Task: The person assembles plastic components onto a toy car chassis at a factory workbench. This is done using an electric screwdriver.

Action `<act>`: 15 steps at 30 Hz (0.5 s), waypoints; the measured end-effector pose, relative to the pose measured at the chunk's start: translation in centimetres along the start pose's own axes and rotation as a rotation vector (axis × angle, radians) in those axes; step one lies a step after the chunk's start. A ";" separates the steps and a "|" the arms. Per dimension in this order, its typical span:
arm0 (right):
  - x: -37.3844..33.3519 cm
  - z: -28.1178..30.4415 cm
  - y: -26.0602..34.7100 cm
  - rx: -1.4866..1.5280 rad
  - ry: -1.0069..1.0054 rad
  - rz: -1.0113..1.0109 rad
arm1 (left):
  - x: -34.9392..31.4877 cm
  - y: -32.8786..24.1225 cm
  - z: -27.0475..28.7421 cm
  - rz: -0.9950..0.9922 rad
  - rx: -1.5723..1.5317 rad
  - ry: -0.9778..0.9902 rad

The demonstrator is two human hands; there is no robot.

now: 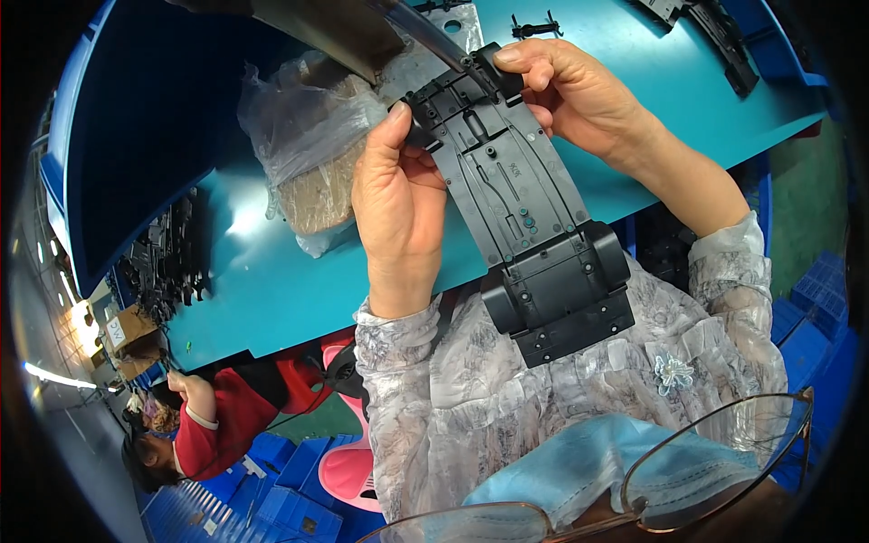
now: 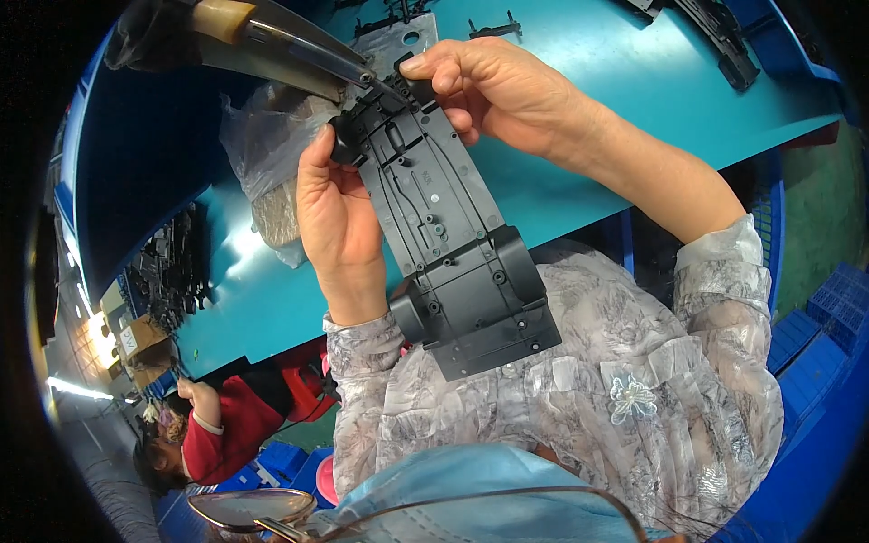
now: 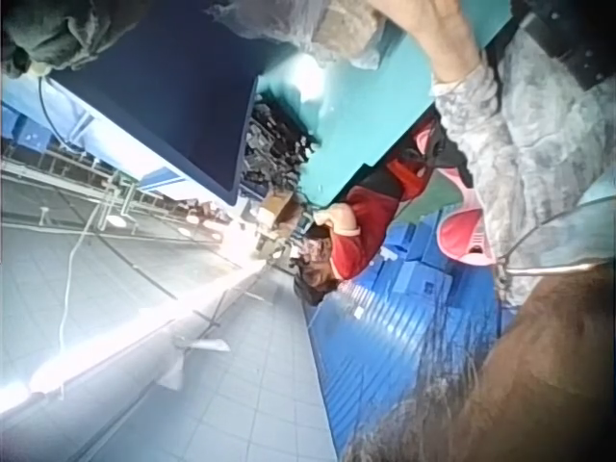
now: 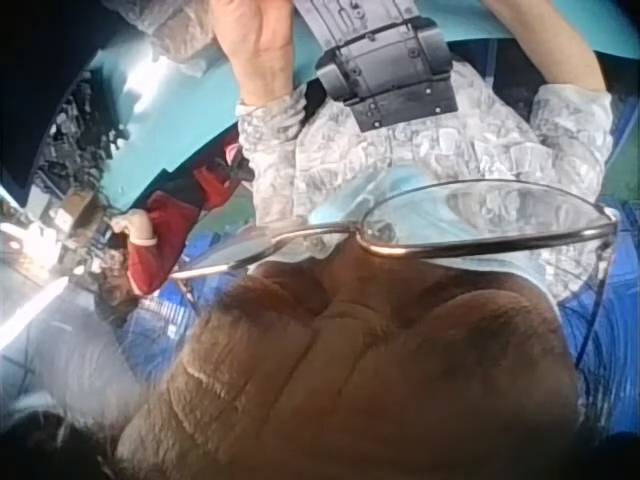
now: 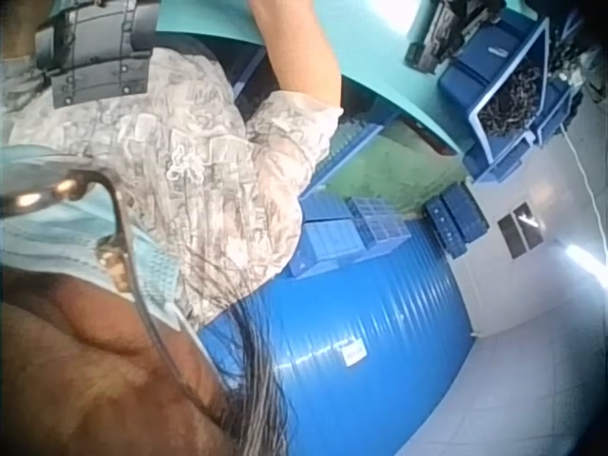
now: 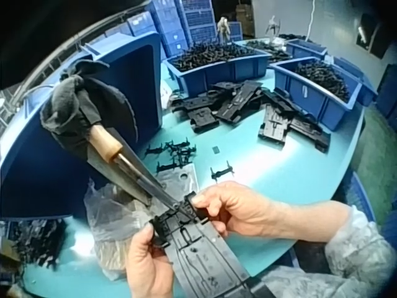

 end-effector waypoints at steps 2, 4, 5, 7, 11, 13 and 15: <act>0.0 -0.1 0.0 0.000 -0.002 -0.007 | 0.0 0.0 -0.1 0.000 0.006 0.006; -0.1 -0.3 0.1 0.001 0.002 -0.007 | 0.0 0.0 0.1 -0.016 0.003 -0.016; -0.1 -0.3 0.1 0.003 0.006 -0.007 | 0.0 0.0 0.2 -0.031 0.000 -0.038; 0.0 -0.1 0.1 0.011 0.018 0.003 | 0.0 0.1 0.2 -0.032 -0.001 -0.028; 0.0 0.0 0.0 -0.025 0.017 0.018 | 0.0 0.0 -0.2 -0.018 0.001 0.001; 0.0 0.0 0.0 -0.020 0.019 0.022 | 0.0 0.0 -0.1 -0.019 -0.003 -0.022; 0.0 0.0 0.0 -0.015 0.020 0.026 | 0.1 0.1 0.0 -0.020 -0.007 -0.045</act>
Point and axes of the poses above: each hand's wrist, its own x-axis towards the middle knuckle, its own z-axis out of the back of the hand, y = z × x, the point moved 2 cm from there along x, towards the middle knuckle, and after that the axes turned 8 degrees about y, right-handed, at the moved point
